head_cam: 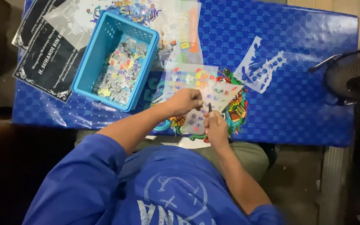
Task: Cutting out individual letter and number stickers from a sheet using scissors.
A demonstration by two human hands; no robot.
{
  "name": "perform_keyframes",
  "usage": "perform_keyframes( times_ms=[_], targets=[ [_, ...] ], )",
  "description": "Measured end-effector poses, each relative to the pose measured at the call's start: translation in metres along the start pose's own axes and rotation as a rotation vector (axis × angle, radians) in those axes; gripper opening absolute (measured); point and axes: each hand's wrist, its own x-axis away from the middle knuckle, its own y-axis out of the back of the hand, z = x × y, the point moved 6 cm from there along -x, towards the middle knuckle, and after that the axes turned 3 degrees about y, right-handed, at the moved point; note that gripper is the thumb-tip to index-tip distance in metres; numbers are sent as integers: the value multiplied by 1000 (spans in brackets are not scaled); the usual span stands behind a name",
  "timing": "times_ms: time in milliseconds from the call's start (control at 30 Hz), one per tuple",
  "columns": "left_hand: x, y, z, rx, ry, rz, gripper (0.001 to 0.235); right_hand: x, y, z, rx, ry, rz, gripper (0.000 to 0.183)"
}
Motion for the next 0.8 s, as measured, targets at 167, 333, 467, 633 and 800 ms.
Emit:
perform_keyframes(
  times_ms=[167, 333, 467, 633, 800],
  targets=[
    [9, 11, 22, 247, 129, -201, 13, -9, 10, -37, -114, -115, -76, 30],
    [75, 44, -2, 815, 79, -420, 21, 2, 21, -70, -167, -107, -98, 35],
    [111, 73, 0, 940, -1, -584, 23, 5, 27, -79, -164, -49, -116, 37],
    [130, 115, 41, 1022, -22, -732, 29, 12, 29, -69, -122, -2, -136, 33],
    [84, 147, 176, 1233, 301, -686, 55, 21, 28, -59, -72, 25, -147, 37]
  ],
)
